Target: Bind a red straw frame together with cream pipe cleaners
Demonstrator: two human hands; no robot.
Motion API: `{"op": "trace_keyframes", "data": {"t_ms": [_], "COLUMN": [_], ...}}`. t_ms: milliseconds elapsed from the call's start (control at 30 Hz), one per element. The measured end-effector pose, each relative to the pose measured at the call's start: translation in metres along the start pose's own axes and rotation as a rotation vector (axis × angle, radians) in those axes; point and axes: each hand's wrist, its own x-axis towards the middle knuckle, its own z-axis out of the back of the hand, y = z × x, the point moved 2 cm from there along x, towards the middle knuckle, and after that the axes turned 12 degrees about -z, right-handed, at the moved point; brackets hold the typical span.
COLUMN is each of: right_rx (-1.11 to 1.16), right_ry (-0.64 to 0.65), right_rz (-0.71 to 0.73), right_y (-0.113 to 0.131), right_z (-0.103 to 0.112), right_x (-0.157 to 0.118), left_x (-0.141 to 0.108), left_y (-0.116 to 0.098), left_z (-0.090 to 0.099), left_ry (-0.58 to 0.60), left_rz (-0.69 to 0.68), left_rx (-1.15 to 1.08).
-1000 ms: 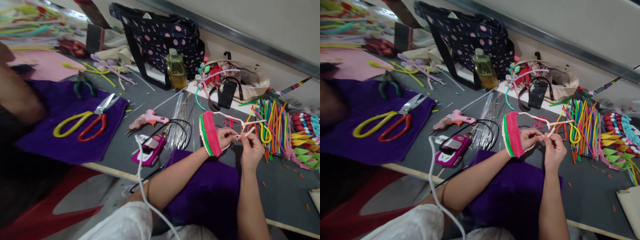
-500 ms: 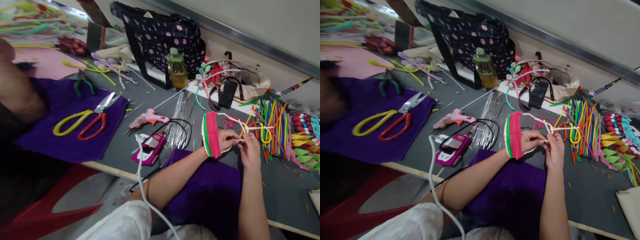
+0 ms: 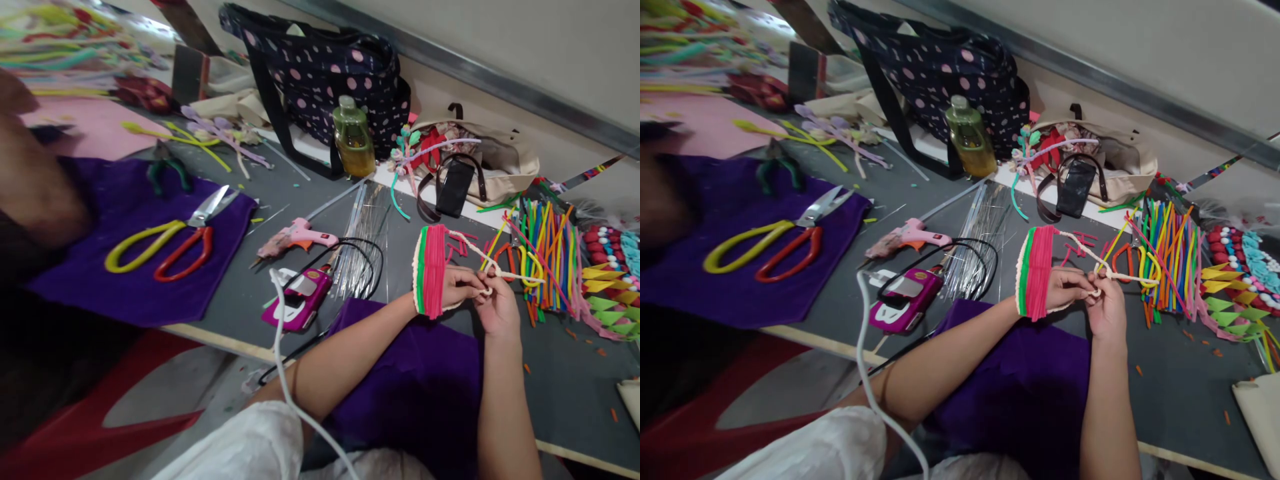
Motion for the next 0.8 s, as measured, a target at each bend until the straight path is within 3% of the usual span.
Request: {"op": "trace_keyframes", "data": {"t_ms": [233,433,600,800], "right_rx": [0.059,-0.007,-0.185,-0.337], "right_ry": [-0.028,-0.016,0.018,-0.094], "right_rz": [-0.013,0.076,0.166,0.307], "right_y": [0.003,0.009,0.01,0.007], "right_z": [-0.004,-0.008,-0.01,-0.005], "right_x": [-0.006,-0.012,-0.012,-0.006], "left_x": [0.0,0.0,0.001,0.002], "left_y": [-0.003,-0.003,-0.006,-0.008], "left_z": [0.002,0.009,0.014,0.014], "left_ry": [-0.018,-0.068,-0.13,-0.184], "left_rz": [-0.049,0.112,0.155,0.197], "left_rx": [-0.062,-0.218,-0.29,-0.333]}}
